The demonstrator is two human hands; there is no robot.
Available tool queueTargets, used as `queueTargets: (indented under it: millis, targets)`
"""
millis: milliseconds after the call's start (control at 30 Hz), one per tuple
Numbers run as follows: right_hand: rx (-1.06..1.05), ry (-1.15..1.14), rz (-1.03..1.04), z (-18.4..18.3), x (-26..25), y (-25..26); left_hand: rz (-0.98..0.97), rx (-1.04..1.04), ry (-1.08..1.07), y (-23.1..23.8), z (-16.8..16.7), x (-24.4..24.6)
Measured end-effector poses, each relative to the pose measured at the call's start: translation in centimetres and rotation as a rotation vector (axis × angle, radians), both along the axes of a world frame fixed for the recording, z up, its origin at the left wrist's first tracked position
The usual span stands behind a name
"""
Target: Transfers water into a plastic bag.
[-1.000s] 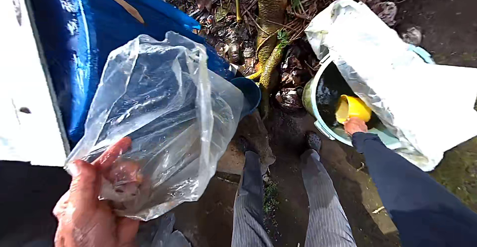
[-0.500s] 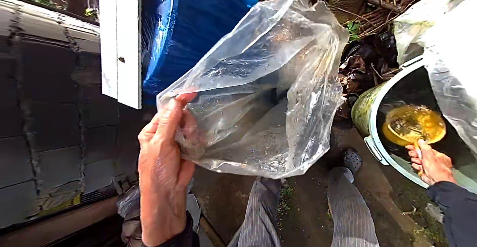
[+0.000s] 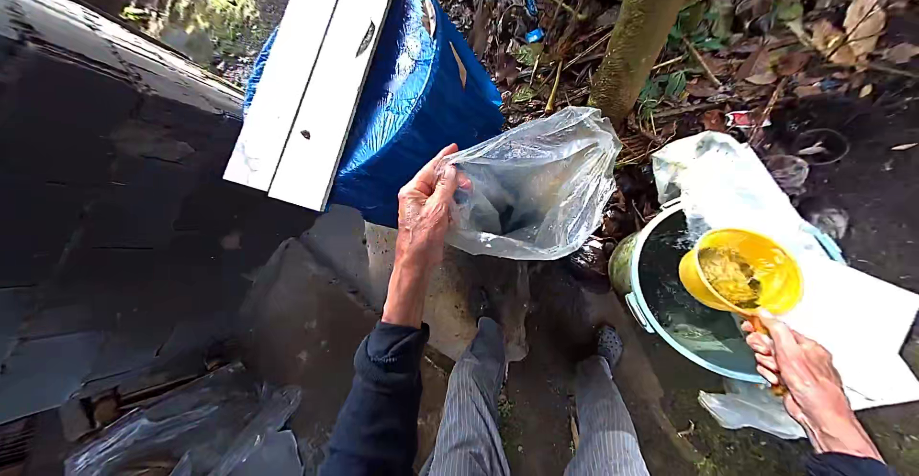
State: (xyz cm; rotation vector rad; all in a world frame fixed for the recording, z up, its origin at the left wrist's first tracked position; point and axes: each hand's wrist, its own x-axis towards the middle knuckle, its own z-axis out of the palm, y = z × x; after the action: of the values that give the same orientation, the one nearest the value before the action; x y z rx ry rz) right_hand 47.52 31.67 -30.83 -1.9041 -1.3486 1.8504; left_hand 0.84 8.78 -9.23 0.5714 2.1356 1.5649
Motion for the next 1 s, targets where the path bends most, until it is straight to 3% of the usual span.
queueTargets:
  millis: [133,267,467,567,667,800,1000]
  targets:
    - [0.113,0.014,0.174,12.0,-1.9,2.0,0.075,-0.053,0.144,0.4,-0.2,-0.2]
    - [0.292,0.014,0.432,22.3,-6.2,4.0,0.048,-0.136,0.137,0.5,0.3,-0.3]
    - [0.600,-0.039,0.758,32.0,-17.3,5.4,0.064,-0.183,0.134,0.5,1.4,-0.3]
    - [0.801,-0.136,0.954,33.8,-23.3,5.7,0.068,-0.235,0.131,2.0,2.1,-1.2]
    - [0.996,-0.162,1.107,34.1,-29.0,4.9,0.146,-0.240,0.139,6.6,0.1,-5.3]
    - [1.038,-0.227,1.201,33.0,-34.3,4.4,0.184,-0.188,0.154,7.8,-0.8,-7.5]
    - [0.983,-0.207,1.266,31.7,-35.7,4.8,0.233,-0.035,0.189,6.8,-1.8,-8.1]
